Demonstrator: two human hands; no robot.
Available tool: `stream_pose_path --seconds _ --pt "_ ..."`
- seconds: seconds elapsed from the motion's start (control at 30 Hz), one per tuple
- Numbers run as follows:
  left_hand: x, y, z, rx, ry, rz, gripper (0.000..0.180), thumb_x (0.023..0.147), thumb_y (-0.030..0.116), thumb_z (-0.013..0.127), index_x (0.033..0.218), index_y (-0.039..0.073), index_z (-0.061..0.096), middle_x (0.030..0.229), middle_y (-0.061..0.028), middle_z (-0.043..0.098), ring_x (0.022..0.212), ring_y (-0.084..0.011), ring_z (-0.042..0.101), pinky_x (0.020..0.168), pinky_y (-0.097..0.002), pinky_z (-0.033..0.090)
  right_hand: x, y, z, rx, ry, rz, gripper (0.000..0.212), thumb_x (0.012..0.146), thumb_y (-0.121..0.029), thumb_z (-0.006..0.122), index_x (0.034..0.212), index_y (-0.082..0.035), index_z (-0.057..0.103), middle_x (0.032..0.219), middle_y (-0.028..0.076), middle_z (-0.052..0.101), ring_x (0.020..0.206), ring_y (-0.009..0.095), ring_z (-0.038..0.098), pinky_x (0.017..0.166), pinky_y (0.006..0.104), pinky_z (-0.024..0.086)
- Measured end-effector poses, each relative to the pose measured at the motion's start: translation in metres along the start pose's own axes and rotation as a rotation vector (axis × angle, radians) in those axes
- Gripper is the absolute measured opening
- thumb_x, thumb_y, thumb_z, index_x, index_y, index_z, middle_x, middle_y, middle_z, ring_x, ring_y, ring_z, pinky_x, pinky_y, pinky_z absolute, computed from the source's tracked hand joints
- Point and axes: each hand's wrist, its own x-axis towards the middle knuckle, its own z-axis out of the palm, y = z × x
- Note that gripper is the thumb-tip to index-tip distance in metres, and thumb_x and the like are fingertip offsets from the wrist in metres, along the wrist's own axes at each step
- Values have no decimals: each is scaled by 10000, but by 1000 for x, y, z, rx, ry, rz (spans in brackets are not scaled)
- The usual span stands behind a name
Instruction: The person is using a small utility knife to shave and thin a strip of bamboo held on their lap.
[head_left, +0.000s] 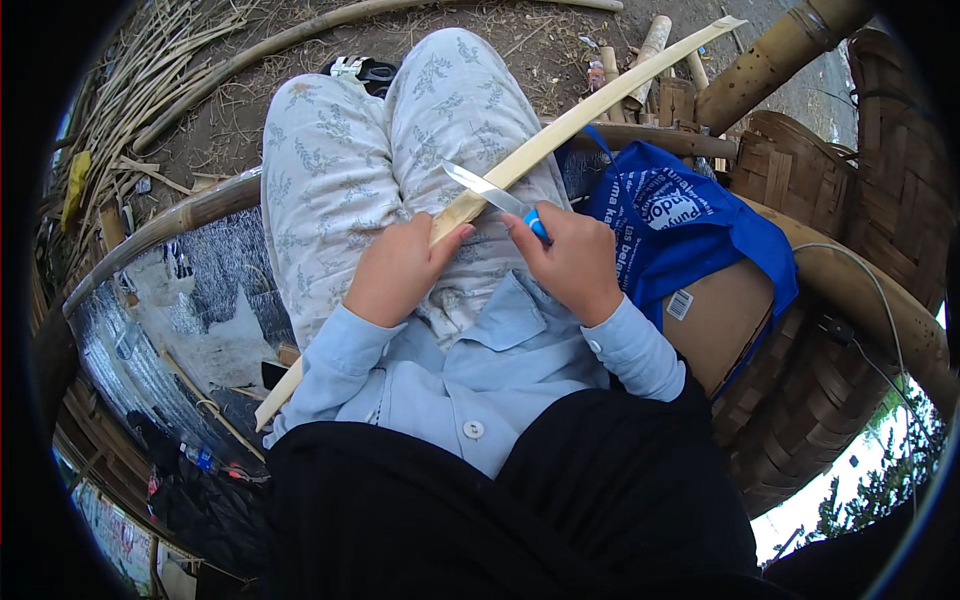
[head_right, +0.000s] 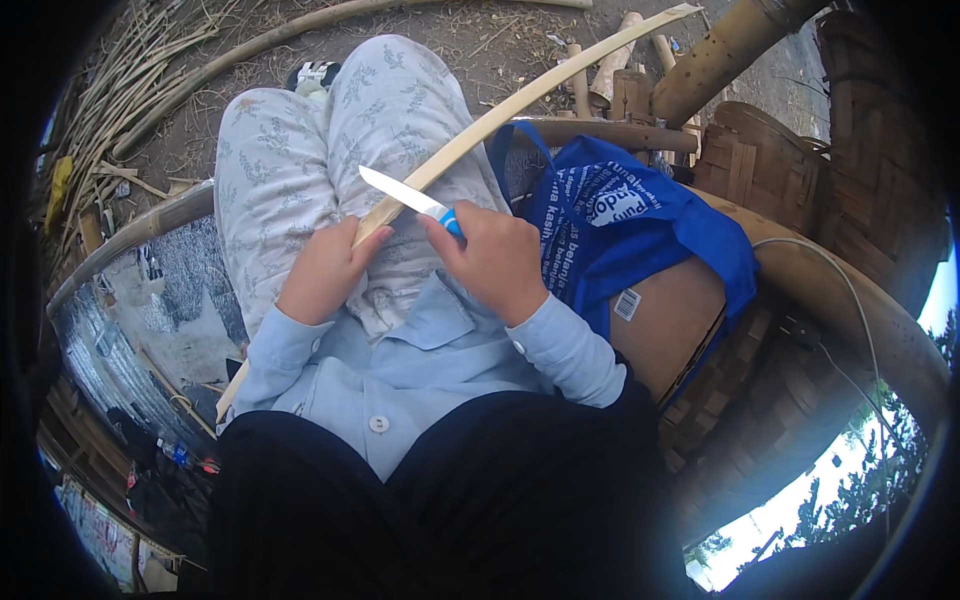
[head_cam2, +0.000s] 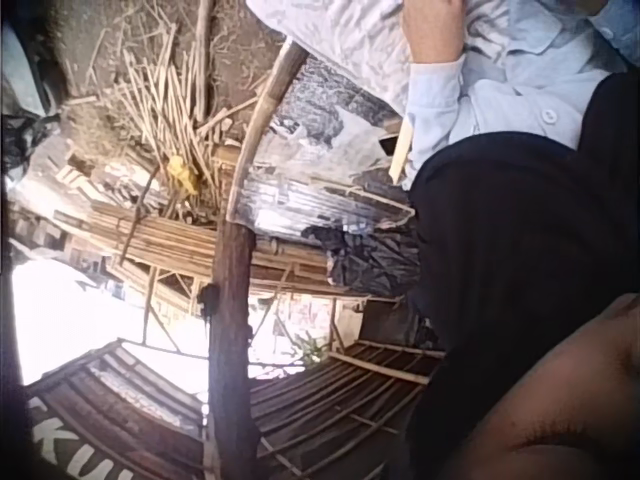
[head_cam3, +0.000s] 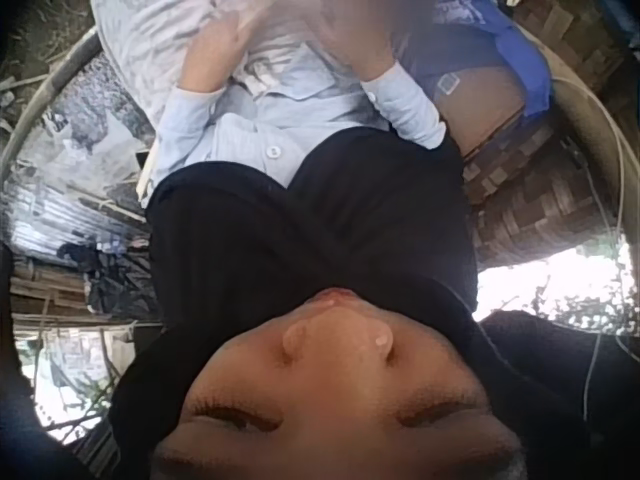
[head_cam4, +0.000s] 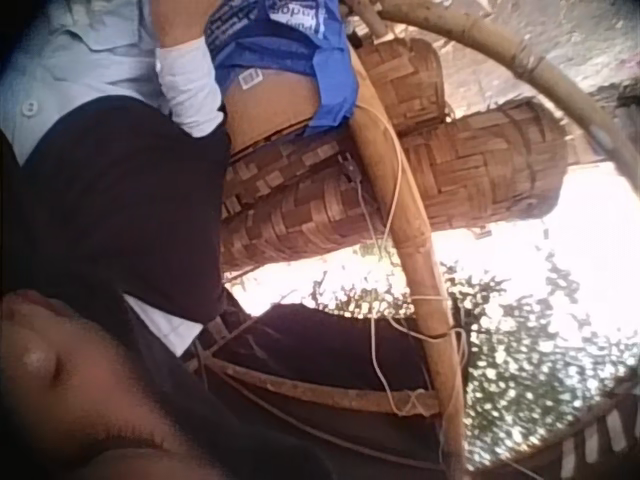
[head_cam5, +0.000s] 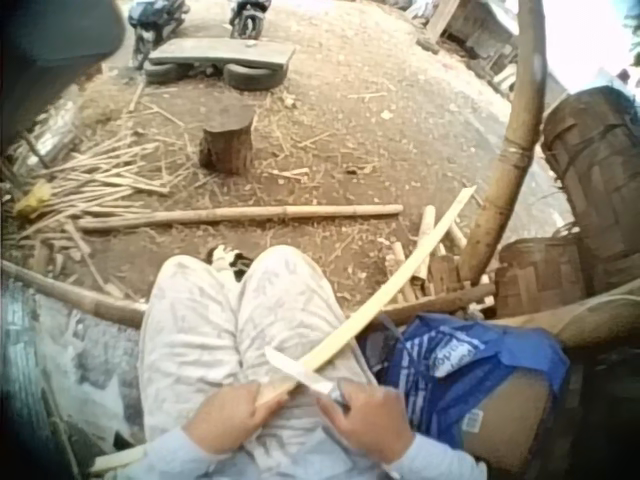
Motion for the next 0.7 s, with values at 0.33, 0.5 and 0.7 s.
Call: stream_pose_path --seconds 0.33,0.5,0.7 --pt "-2 -8 6 56 63 74 518 847 477 515 685 -15 499 594 -217 550 569 -391 554 513 -457 431 -2 0 1 46 -51 -13 428 819 -391 586 568 -55 500 469 124 487 423 312 507 397 397 365" --pt "-3 -6 6 95 85 76 516 847 476 516 695 -17 497 594 -220 551 572 -391 555 512 -459 428 18 22 -21 -28 13 201 438 834 -369 574 540 -52 503 448 127 478 415 322 508 390 408 370" --pt "0 -7 6 71 61 49 511 852 469 511 706 -20 502 600 -223 551 574 -396 550 512 -462 423 4 6 -5 42 -104 43 422 832 -381 572 581 -49 502 512 135 513 464 329 522 419 397 376"
